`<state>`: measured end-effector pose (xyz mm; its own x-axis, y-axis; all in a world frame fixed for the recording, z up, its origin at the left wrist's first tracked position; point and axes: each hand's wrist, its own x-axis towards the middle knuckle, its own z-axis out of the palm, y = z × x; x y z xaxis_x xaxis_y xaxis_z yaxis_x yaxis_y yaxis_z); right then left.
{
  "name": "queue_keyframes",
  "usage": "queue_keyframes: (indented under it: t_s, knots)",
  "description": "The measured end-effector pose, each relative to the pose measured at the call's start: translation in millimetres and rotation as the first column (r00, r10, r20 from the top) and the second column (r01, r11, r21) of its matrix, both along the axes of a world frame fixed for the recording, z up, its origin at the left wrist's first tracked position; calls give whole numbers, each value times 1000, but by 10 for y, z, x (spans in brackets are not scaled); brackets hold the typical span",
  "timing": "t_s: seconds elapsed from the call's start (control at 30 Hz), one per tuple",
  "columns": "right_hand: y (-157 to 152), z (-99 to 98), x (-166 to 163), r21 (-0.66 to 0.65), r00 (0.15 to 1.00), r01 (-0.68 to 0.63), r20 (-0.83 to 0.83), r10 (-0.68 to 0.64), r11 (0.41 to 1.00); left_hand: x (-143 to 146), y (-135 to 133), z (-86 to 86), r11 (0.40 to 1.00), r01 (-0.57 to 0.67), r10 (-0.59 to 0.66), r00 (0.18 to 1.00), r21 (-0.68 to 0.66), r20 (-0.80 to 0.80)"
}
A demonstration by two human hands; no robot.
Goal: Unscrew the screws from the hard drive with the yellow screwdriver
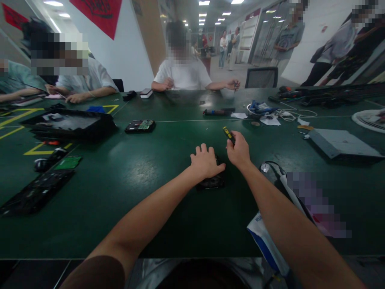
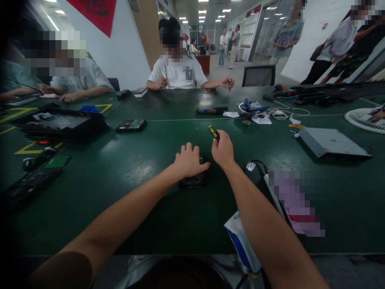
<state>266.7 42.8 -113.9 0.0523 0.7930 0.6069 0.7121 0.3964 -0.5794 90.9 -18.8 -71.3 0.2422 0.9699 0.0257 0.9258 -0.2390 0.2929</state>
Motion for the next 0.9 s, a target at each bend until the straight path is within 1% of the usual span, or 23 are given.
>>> queue_keyframes:
  t_s: [0.2,0.37,0.57,0.7,0.83,0.9]
  knots:
    - [30,-52,40,-21,1000,1,0,-1,1000,-47,28,14,1000,6,-7,1000,-30,-27]
    - [38,-69,49,-39,1000,-3,8,3,999,-232,106,18,997,-12,9,998,-71,-55]
    - [40,-66,36,-81,1000,-22,-10,21,996,-573,146,-8,996,-39,34,997,-80,-66]
    - [37,-65,36,-115,999,-36,-16,35,993,-845,106,-5,999,10,-14,997,-51,-74]
    - [52,-84,30,-97,999,-35,-17,34,995,-1129,46,-7,999,27,-28,999,-35,-39]
    - [60,-90,23,-81,999,-38,-16,37,996,-1258,18,-10,999,14,-16,999,-40,-40]
